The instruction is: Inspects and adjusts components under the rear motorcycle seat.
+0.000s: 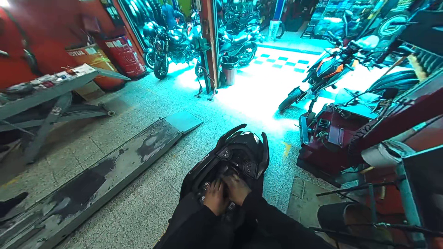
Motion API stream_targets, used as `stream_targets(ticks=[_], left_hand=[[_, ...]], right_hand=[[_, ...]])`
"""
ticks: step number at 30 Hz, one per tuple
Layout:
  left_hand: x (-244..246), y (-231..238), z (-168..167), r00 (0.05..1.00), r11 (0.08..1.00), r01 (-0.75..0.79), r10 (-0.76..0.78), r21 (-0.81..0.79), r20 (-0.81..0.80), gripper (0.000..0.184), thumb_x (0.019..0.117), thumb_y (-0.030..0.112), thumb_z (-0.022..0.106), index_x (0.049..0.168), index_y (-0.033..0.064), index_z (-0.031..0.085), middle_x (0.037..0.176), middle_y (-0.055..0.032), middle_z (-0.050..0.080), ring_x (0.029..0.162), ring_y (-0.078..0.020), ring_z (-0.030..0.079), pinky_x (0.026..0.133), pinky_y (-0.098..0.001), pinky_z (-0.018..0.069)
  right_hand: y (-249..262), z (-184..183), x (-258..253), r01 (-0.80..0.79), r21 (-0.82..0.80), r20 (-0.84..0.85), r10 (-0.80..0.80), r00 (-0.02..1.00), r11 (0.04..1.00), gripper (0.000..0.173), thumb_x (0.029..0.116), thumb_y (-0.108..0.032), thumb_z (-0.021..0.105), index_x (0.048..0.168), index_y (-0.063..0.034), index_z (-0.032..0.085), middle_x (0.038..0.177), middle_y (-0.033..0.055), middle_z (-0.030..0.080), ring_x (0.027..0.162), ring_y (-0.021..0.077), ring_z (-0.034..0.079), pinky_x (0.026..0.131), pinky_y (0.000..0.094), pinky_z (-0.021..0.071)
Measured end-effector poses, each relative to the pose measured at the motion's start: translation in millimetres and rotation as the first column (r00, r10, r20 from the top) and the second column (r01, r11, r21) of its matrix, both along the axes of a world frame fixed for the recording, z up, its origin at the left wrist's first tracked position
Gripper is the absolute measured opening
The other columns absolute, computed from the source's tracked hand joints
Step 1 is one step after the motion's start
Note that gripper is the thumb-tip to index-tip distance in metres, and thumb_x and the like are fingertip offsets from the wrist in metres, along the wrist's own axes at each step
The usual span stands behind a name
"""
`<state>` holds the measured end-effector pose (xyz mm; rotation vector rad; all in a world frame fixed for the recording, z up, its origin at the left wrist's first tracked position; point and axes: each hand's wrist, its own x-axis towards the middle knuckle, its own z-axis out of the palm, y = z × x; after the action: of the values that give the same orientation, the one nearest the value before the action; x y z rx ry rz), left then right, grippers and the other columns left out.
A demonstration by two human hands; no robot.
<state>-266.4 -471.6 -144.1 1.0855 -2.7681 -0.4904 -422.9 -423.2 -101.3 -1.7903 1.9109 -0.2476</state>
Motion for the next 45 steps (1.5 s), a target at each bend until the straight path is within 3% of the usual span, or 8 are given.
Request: stream_targets(ticks=[5, 13, 17, 20, 25, 32, 39, 45], left_hand=[[25, 4, 9, 0.965, 0.985, 0.173, -0.168, -0.009, 0.200, 0.065, 0.0960, 0.056, 0.053, 0.148, 0.0159, 0.056, 0.156, -0.0077, 0.050, 0.148, -0.0311, 0.040, 0.120, -0.0517, 0.0357], [7, -19, 16, 0.953, 0.975, 0.209, -0.221, 0.077, 0.209, 0.064, 0.0875, 0.060, 0.064, 0.133, 0.0151, 0.067, 0.145, -0.0096, 0.061, 0.143, -0.0361, 0.046, 0.117, -0.0588, 0.0348], [0, -17, 18, 0.948, 0.983, 0.146, -0.172, 0.116, 0.267, 0.065, 0.0884, 0.060, 0.064, 0.129, 0.0105, 0.070, 0.137, -0.0146, 0.065, 0.137, -0.0371, 0.052, 0.119, -0.0578, 0.0314], [1, -16, 9, 0.970, 0.987, 0.156, -0.159, 0.030, 0.186, 0.059, 0.0826, 0.051, 0.072, 0.119, 0.0045, 0.073, 0.127, -0.0209, 0.069, 0.129, -0.0428, 0.058, 0.114, -0.0621, 0.0366], [-2, -10, 4, 0.966, 0.988, 0.140, -0.152, 0.069, 0.209, 0.063, 0.0821, 0.043, 0.069, 0.132, 0.0040, 0.065, 0.142, -0.0219, 0.059, 0.139, -0.0441, 0.048, 0.115, -0.0661, 0.0313], [-3, -17, 1, 0.965, 0.996, 0.063, -0.075, 0.057, 0.252, 0.082, 0.0812, 0.050, 0.069, 0.151, 0.0113, 0.050, 0.159, -0.0142, 0.043, 0.148, -0.0392, 0.037, 0.118, -0.0633, 0.0297], [-6, -21, -6, 0.990, 0.992, 0.120, -0.116, -0.043, 0.077, 0.073, 0.0729, 0.046, 0.073, 0.134, 0.0087, 0.065, 0.143, -0.0151, 0.060, 0.132, -0.0409, 0.054, 0.106, -0.0623, 0.0429], [-2, -25, -12, 0.990, 0.987, 0.140, -0.137, -0.079, 0.041, 0.065, 0.0731, 0.051, 0.069, 0.123, 0.0087, 0.070, 0.132, -0.0170, 0.066, 0.123, -0.0415, 0.059, 0.102, -0.0604, 0.0451]], right_hand=[[-7, 4, -4, -0.046, 0.044, 0.015, 0.046, 0.999, 0.998, 0.095, 0.0757, -0.011, 0.081, 0.159, -0.0298, 0.038, 0.144, 0.0166, 0.056, 0.134, 0.0422, 0.050, 0.102, 0.0589, 0.0508], [-9, 5, 1, -0.079, 0.100, 0.023, 0.077, 0.997, 0.992, 0.106, 0.0687, -0.004, 0.085, 0.158, -0.0378, 0.038, 0.157, 0.0169, 0.043, 0.142, 0.0529, 0.037, 0.090, 0.0689, 0.0535], [-4, 3, 4, -0.060, 0.097, 0.079, 0.052, 0.995, 0.994, 0.098, 0.0773, -0.011, 0.085, 0.158, -0.0408, 0.037, 0.160, 0.0192, 0.039, 0.145, 0.0546, 0.032, 0.093, 0.0698, 0.0515], [5, 2, 11, 0.050, 0.064, 0.138, -0.058, 0.989, 0.997, 0.078, 0.0925, -0.006, 0.068, 0.156, -0.0431, 0.041, 0.162, 0.0164, 0.039, 0.147, 0.0530, 0.032, 0.095, 0.0660, 0.0526], [12, -1, 24, 0.223, 0.119, 0.188, -0.242, 0.952, 0.968, 0.068, 0.1009, -0.010, 0.056, 0.158, -0.0406, 0.037, 0.159, 0.0186, 0.041, 0.143, 0.0481, 0.040, 0.097, 0.0570, 0.0544], [1, -2, 24, 0.279, 0.145, 0.125, -0.297, 0.947, 0.949, 0.093, 0.0839, -0.012, 0.076, 0.163, -0.0215, 0.029, 0.152, 0.0311, 0.041, 0.138, 0.0509, 0.044, 0.098, 0.0601, 0.0535], [-9, -1, 14, 0.259, 0.163, 0.038, -0.268, 0.963, 0.952, 0.114, 0.0728, -0.019, 0.088, 0.165, -0.0156, 0.021, 0.144, 0.0318, 0.048, 0.127, 0.0468, 0.055, 0.094, 0.0565, 0.0547], [-7, -9, 19, 0.215, 0.094, -0.006, -0.216, 0.976, 0.972, 0.094, 0.0804, -0.022, 0.081, 0.161, -0.0154, 0.032, 0.144, 0.0266, 0.051, 0.130, 0.0429, 0.054, 0.091, 0.0532, 0.0572]])
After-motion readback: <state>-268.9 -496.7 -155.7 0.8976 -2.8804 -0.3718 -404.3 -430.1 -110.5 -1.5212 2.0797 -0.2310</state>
